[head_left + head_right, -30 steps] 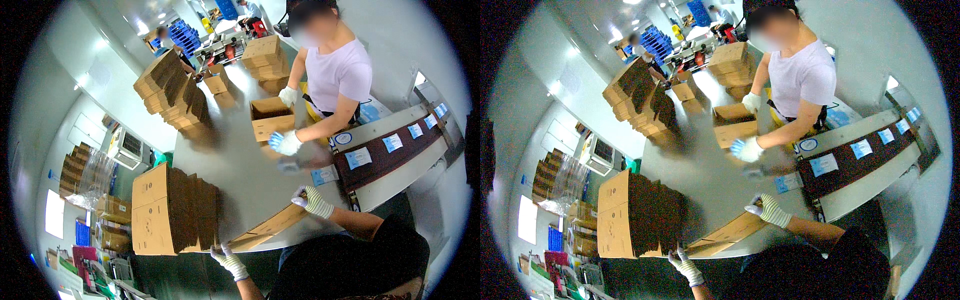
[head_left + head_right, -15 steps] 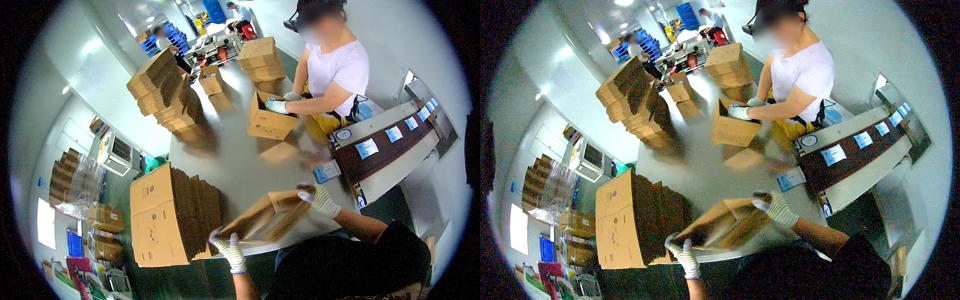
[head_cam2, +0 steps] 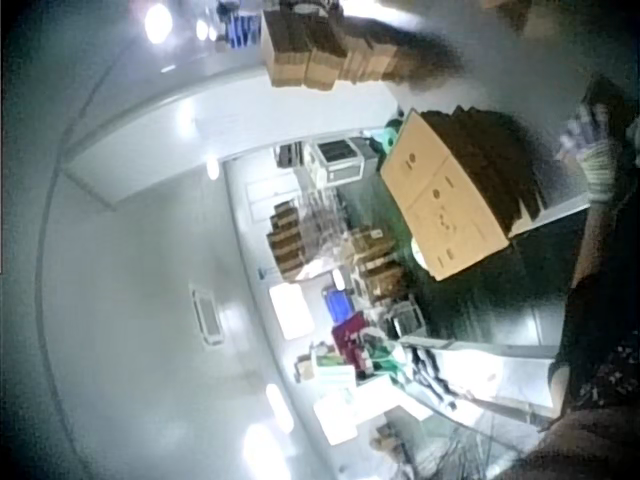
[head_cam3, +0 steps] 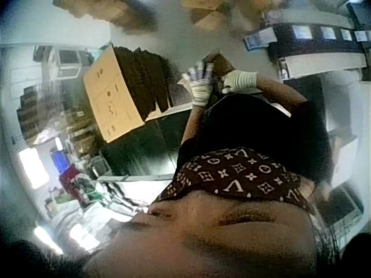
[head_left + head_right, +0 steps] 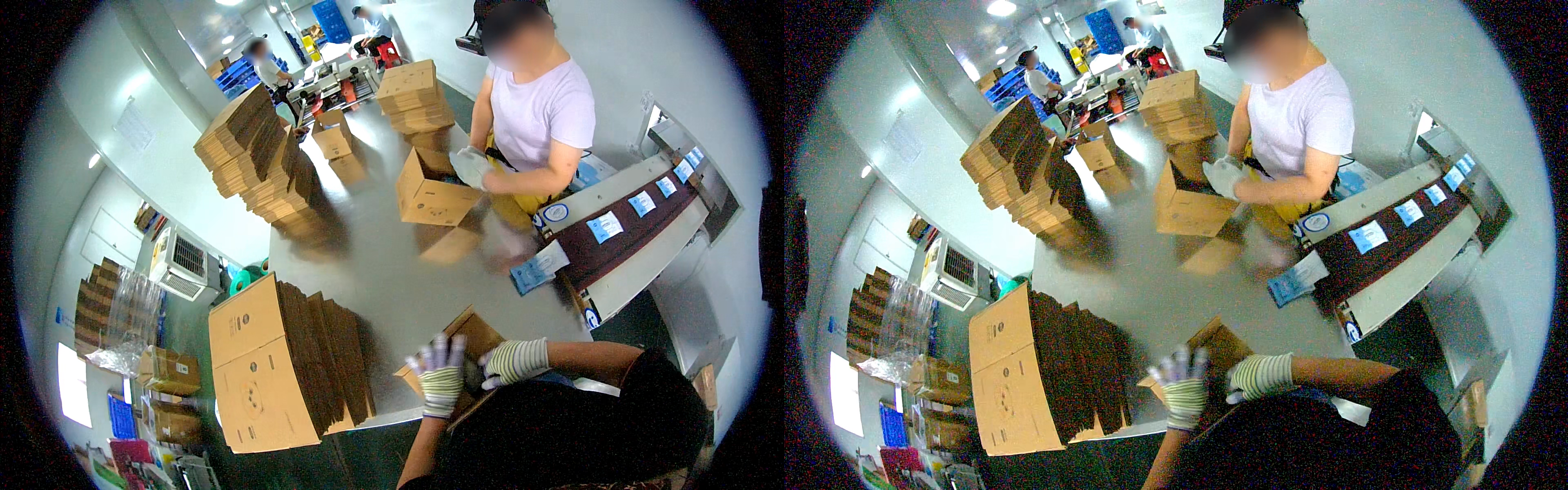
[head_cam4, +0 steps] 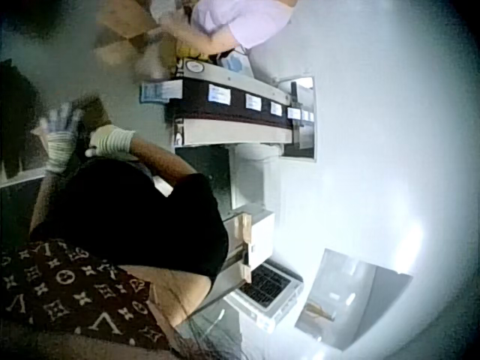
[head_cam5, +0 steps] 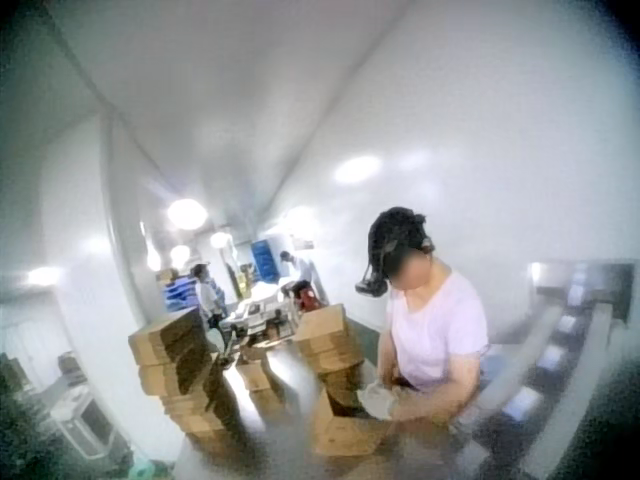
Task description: The person packages packs of wipes into cardboard boxes, placing them in rows and then closing the boxes.
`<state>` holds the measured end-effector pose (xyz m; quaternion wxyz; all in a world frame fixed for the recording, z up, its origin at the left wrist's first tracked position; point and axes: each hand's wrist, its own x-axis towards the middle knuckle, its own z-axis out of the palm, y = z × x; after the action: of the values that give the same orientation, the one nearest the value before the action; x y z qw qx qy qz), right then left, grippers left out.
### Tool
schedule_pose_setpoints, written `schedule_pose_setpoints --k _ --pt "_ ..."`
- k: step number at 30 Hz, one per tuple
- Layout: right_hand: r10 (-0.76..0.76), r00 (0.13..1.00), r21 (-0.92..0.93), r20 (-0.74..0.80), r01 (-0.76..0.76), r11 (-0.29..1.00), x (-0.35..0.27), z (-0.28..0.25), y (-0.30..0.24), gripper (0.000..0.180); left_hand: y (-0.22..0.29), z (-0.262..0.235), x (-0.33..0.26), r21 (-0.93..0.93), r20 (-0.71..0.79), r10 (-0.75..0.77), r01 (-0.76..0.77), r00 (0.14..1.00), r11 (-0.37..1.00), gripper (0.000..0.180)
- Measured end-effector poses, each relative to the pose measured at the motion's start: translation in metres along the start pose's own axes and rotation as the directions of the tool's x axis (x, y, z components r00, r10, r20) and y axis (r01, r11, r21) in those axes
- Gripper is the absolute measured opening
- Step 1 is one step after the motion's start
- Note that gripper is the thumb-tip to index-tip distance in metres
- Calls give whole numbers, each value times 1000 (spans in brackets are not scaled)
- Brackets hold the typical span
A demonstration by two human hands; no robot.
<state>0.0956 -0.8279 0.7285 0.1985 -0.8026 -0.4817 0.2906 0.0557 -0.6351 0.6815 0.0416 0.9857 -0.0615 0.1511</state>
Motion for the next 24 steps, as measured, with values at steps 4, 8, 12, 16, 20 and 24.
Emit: schedule_pose_setpoints --k 4,8,12,16,20,24 --pt "153 985 72 86 -159 985 4 -19 -6 46 8 52 -3 -323 219 422 -343 880 882 56" --pt "154 984 -5 -92 -155 988 27 -17 15 42 -41 70 22 -850 307 459 24 834 526 37" --pt "73 841 -251 -536 -242 937 59 -1 51 33 -53 27 42 -879 337 284 191 898 438 29" --pt "-21 849 -408 -528 -231 883 70 11 57 26 -45 46 11 -368 216 251 -159 943 916 26" --pt "-114 815 -310 -568 -84 947 69 7 58 23 -35 52 4 -175 203 306 -273 930 946 25" --pt "39 635 41 -772 -11 999 48 -17 37 24 -43 34 5 -239 195 158 -110 968 965 24"
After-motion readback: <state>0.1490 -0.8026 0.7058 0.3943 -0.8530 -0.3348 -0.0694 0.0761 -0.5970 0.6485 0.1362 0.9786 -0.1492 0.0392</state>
